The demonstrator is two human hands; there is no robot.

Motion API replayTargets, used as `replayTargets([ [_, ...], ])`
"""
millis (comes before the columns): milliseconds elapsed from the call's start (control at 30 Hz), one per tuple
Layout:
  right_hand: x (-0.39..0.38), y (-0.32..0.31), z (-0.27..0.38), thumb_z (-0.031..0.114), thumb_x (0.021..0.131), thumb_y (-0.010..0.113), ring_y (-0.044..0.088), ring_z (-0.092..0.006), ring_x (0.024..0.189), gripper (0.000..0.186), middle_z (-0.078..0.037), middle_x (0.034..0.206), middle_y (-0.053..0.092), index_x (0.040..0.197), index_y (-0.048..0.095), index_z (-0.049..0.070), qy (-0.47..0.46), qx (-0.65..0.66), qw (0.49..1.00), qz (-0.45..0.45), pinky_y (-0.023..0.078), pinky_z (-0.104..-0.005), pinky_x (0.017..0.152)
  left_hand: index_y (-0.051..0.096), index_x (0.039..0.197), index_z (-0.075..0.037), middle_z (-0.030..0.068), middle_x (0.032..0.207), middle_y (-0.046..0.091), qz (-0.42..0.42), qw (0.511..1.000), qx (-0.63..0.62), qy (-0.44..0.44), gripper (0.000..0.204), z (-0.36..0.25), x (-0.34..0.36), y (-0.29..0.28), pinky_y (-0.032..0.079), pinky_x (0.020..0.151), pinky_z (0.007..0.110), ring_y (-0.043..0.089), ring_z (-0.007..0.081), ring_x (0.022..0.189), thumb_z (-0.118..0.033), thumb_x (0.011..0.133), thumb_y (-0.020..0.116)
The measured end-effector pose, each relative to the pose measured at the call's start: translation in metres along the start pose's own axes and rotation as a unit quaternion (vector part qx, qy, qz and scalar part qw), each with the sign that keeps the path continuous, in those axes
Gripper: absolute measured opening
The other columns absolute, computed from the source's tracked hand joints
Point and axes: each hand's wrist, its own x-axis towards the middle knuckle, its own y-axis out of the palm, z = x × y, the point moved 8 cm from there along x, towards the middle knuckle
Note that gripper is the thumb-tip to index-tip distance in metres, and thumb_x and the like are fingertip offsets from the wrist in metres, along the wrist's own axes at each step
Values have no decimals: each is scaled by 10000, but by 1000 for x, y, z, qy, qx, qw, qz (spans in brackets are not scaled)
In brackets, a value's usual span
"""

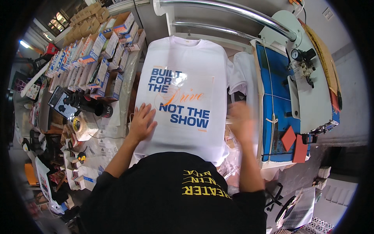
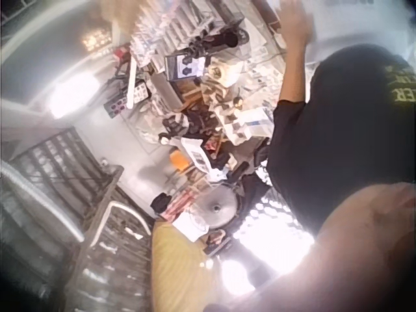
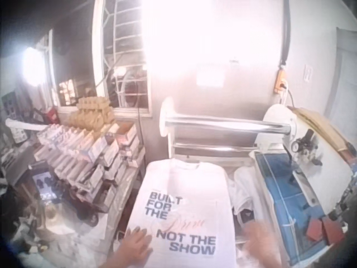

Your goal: The person positions white t-shirts onto a flat surface, aligns large printed transfers onto them, and uses shears to trim excess material from the transfer sheets.

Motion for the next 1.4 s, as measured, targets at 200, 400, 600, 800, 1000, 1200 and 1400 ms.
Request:
replayTargets([
  [200, -62, 124, 39, 144, 860, 636, 497, -357, 1249, 298, -181, 1270, 579, 1122, 657, 3, -2, -9, 998, 66, 308, -528, 1108, 553, 1332, -49, 196, 1478, 424, -28, 998, 11, -62, 514, -9, -4, 9, 170, 1155, 592, 321, 410, 1413, -271, 874, 623],
  [400, -56, 128, 32, 200, 886, 616, 460, -332, 1294, 346, -145, 1321, 558, 1179, 638, 17, 18, -32, 997, 65, 260, -511, 1145, 563, 1302, -43, 198, 1461, 440, -40, 998, -12, -51, 478, -7, 14, 4, 171, 1152, 598, 328, 412, 1406, -255, 877, 620],
  [600, -60, 125, 34, 196, 865, 625, 439, -337, 1307, 352, -127, 1326, 561, 1179, 643, 39, 38, -54, 996, 55, 266, -533, 1138, 617, 1215, -44, 183, 1377, 503, -94, 994, -5, -62, 399, 6, -5, -5, 214, 1121, 625, 418, 399, 1321, -184, 843, 644],
  [800, -63, 127, 27, 193, 846, 634, 427, -361, 1301, 358, -104, 1315, 569, 1179, 647, 62, 71, -57, 995, 46, 281, -564, 1105, 629, 1195, -39, 188, 1290, 549, -145, 986, -40, -74, 369, 8, -13, -17, 323, 1090, 547, 499, 376, 1231, -124, 836, 634],
  [1000, -28, 130, -68, 209, 910, 578, 479, -344, 1259, 404, -165, 1311, 569, 1276, 589, 38, 217, 114, 969, -28, 367, -461, 1068, 587, 1247, 6, 166, 1307, 567, -253, 901, -311, -169, 349, 103, 45, -15, 391, 1061, 378, 522, 293, 1239, -182, 954, 563],
  [1200, -1, 208, -97, 476, 1039, 361, 548, -288, 1232, 602, -158, 1354, 560, 1397, 469, 4, 498, 613, 604, 104, 433, -415, 1045, 505, 1367, -4, 121, 1366, 559, -30, 639, -707, -301, 580, 192, 113, 86, 427, 1029, 362, 535, 228, 1236, -468, 1042, 379],
  [1400, -21, 198, -135, 485, 1015, 431, 642, -261, 1017, 538, -142, 1133, 657, 1196, 608, 10, 510, 483, 706, 95, 519, -399, 856, 606, 1225, -10, 109, 1142, 656, -72, 694, -636, -331, 497, 206, 93, 70, 475, 927, 370, 608, 227, 1034, -438, 1016, 465],
])
